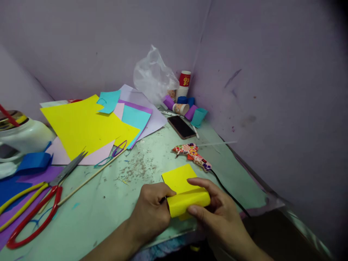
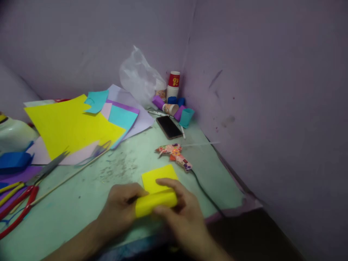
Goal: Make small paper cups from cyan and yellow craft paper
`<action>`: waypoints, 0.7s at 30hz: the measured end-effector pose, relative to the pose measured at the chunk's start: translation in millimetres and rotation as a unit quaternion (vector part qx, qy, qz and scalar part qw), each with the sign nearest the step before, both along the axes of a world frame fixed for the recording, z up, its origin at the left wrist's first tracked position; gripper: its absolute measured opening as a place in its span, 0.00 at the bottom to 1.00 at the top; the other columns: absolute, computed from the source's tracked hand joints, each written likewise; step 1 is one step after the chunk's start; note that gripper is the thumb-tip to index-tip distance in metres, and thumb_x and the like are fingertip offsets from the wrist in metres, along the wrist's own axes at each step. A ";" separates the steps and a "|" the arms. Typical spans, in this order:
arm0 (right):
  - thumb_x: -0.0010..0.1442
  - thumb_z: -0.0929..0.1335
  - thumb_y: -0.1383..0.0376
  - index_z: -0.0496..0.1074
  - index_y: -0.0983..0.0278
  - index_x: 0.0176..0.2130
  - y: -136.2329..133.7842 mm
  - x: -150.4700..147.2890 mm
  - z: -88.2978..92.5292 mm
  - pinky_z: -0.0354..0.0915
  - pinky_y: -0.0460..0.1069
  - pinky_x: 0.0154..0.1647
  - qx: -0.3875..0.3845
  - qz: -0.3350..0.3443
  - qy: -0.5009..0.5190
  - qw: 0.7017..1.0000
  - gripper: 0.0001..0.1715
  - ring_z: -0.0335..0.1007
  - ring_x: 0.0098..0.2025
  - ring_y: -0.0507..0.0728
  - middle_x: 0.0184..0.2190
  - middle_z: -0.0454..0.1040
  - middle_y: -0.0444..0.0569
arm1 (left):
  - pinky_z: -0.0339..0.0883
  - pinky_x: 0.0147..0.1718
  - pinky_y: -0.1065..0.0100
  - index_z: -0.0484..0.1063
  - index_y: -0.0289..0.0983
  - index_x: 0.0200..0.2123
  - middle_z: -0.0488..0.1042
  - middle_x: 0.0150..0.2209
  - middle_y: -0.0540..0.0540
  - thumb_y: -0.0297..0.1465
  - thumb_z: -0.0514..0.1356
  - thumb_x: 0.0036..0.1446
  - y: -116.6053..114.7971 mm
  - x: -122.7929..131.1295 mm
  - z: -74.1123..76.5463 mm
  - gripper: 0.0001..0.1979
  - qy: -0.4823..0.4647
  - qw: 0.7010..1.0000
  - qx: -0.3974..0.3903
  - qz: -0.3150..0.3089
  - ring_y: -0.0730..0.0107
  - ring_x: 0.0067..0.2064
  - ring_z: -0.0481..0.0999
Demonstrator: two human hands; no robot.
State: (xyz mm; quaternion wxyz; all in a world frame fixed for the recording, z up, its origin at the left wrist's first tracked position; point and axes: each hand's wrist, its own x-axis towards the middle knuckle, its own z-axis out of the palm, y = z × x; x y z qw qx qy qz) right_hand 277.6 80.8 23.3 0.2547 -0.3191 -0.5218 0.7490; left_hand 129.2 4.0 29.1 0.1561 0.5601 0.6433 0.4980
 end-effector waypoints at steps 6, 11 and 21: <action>0.43 0.76 0.64 0.64 0.61 0.36 -2.2 -8.6 -1.8 0.56 0.38 0.11 -0.056 -0.080 -0.013 0.995 0.23 0.59 0.12 0.45 0.16 0.71 0.36 | 0.62 0.19 0.80 0.74 0.34 0.24 0.75 0.20 0.51 0.17 0.53 0.44 -2.7 -2.6 -2.6 0.12 0.043 0.999 -0.004 -0.021 0.78 0.20 0.72; 0.38 0.76 0.64 0.62 0.62 0.37 -0.2 -12.1 -0.9 0.54 0.38 0.08 -0.080 -0.038 -0.050 0.995 0.27 0.56 0.10 0.44 0.18 0.72 0.37 | 0.65 0.23 0.76 0.75 0.31 0.31 0.76 0.22 0.47 0.21 0.50 0.49 -9.4 -6.8 -7.6 0.13 0.113 0.991 0.068 -0.007 0.75 0.22 0.74; 0.41 0.78 0.58 0.62 0.61 0.36 9.0 -4.6 -13.4 0.55 0.36 0.09 -0.072 -0.066 0.000 0.995 0.28 0.60 0.11 0.44 0.19 0.73 0.37 | 0.59 0.19 0.78 0.74 0.36 0.27 0.72 0.18 0.54 0.23 0.53 0.51 -4.4 -7.9 3.6 0.10 0.017 0.999 -0.045 -0.018 0.79 0.18 0.68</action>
